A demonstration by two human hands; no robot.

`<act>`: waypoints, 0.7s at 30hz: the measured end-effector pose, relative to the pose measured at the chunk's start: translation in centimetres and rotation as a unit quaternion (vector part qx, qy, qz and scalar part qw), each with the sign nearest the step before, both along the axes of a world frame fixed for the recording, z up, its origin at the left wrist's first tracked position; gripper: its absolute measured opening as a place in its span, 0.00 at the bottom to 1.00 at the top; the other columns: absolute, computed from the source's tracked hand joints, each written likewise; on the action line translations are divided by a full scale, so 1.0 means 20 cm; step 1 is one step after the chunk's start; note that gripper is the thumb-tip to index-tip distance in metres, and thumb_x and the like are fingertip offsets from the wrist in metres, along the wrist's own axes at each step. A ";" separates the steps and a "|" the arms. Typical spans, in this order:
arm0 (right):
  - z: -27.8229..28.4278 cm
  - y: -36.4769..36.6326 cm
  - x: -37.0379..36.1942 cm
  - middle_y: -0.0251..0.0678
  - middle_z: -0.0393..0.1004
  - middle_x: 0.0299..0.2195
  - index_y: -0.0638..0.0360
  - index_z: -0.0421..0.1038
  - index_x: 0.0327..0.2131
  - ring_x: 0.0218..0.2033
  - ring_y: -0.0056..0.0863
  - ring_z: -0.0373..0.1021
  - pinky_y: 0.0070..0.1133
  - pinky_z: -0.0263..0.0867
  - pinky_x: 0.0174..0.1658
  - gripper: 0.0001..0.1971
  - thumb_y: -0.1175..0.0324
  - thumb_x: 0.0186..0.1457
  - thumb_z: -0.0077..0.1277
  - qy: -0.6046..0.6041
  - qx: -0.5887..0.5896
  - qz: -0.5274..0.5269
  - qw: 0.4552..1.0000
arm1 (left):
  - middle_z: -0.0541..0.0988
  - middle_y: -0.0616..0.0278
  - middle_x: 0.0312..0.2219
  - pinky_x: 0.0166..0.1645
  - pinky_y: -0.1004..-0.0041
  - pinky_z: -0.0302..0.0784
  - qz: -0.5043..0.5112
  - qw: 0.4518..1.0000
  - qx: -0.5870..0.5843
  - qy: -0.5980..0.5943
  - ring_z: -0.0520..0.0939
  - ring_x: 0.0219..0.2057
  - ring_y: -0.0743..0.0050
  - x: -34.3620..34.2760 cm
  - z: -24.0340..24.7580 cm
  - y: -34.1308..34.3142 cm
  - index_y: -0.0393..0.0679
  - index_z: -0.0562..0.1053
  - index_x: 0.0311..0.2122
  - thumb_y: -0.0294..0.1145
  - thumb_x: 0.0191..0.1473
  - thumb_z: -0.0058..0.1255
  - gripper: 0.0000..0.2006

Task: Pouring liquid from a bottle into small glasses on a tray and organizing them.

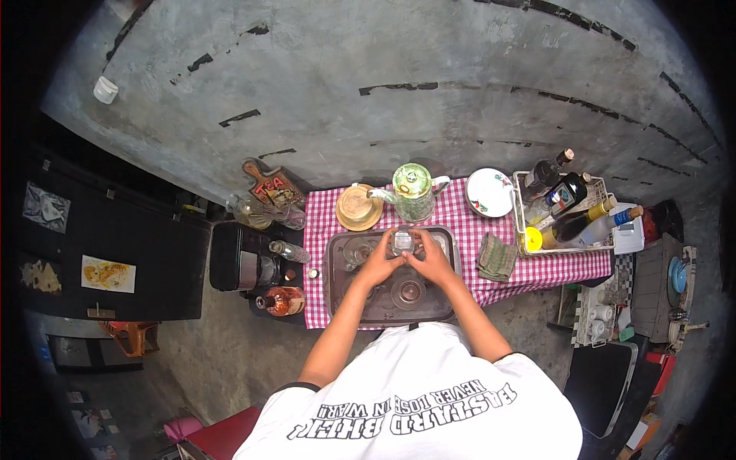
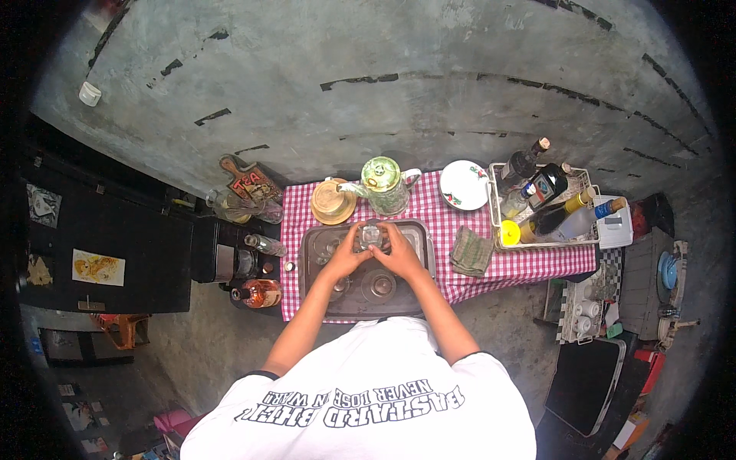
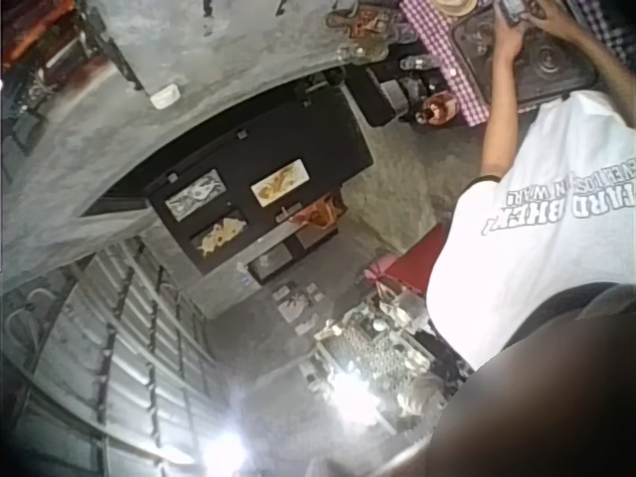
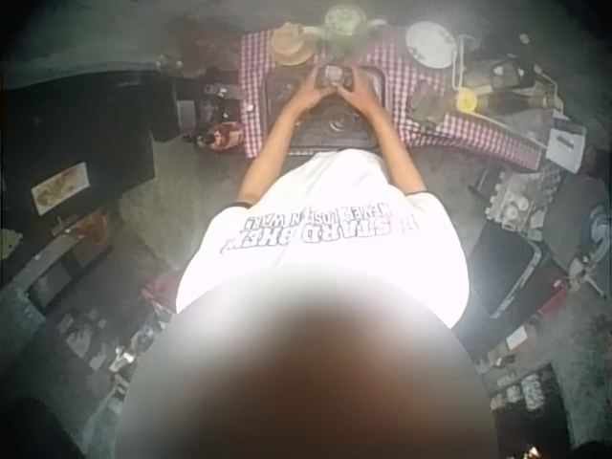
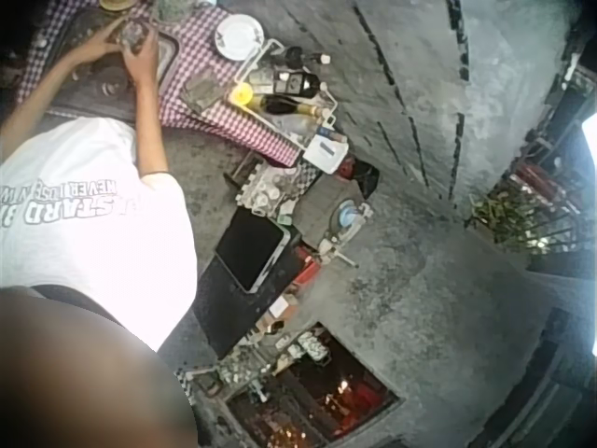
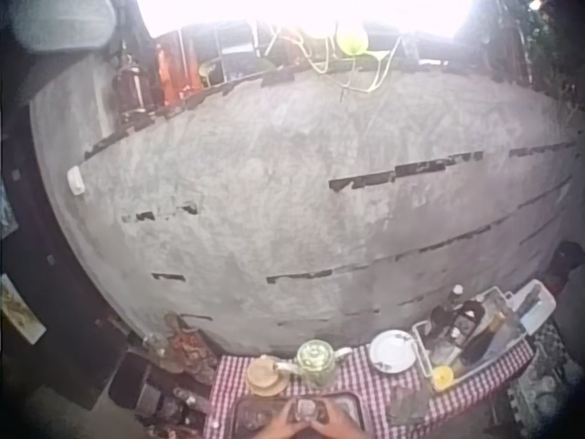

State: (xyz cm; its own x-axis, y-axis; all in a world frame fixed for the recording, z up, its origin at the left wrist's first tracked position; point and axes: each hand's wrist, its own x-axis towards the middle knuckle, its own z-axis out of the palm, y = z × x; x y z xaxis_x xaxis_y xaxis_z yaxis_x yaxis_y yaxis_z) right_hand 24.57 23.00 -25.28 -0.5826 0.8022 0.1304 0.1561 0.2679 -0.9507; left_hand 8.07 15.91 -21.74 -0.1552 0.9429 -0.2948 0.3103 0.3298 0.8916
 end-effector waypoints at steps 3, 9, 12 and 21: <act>0.00 0.00 0.00 0.42 0.71 0.48 0.61 0.61 0.55 0.47 0.32 0.71 0.25 0.70 0.43 0.29 0.67 0.51 0.61 0.001 0.003 0.003 1.000 | 0.69 0.46 0.57 0.60 0.62 0.66 0.003 1.000 0.003 -0.004 0.71 0.57 0.56 -0.01 -0.01 -0.01 0.50 0.55 0.65 0.30 0.48 0.63 0.40; 0.00 0.00 -0.01 0.44 0.70 0.49 0.61 0.61 0.55 0.45 0.35 0.72 0.25 0.70 0.41 0.29 0.64 0.51 0.61 0.005 0.006 0.001 1.000 | 0.69 0.46 0.56 0.59 0.62 0.67 0.005 1.000 0.018 -0.005 0.72 0.56 0.56 -0.02 -0.05 -0.01 0.50 0.55 0.65 0.30 0.48 0.62 0.40; 0.01 -0.01 -0.01 0.44 0.70 0.49 0.61 0.61 0.55 0.45 0.34 0.72 0.24 0.70 0.41 0.29 0.64 0.51 0.61 0.006 0.009 -0.001 1.000 | 0.70 0.46 0.55 0.59 0.62 0.67 0.004 1.000 0.015 -0.005 0.73 0.56 0.56 -0.02 -0.05 -0.01 0.51 0.55 0.65 0.30 0.48 0.62 0.40; -0.01 -0.01 -0.01 0.43 0.70 0.48 0.61 0.62 0.55 0.43 0.32 0.72 0.23 0.70 0.39 0.29 0.64 0.51 0.61 0.011 0.021 -0.007 1.000 | 0.70 0.48 0.55 0.57 0.63 0.69 0.001 1.000 0.017 -0.012 0.74 0.54 0.59 -0.02 -0.05 -0.01 0.51 0.55 0.64 0.25 0.47 0.61 0.40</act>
State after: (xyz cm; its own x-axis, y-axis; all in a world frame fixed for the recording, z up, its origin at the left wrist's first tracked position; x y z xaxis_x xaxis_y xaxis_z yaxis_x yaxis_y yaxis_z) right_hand 24.43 22.84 -25.50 -0.5683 0.8038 0.1756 0.1401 0.3049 -0.9420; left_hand 7.74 15.77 -22.76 -0.1511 0.9522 -0.2656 0.2879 0.2994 0.9096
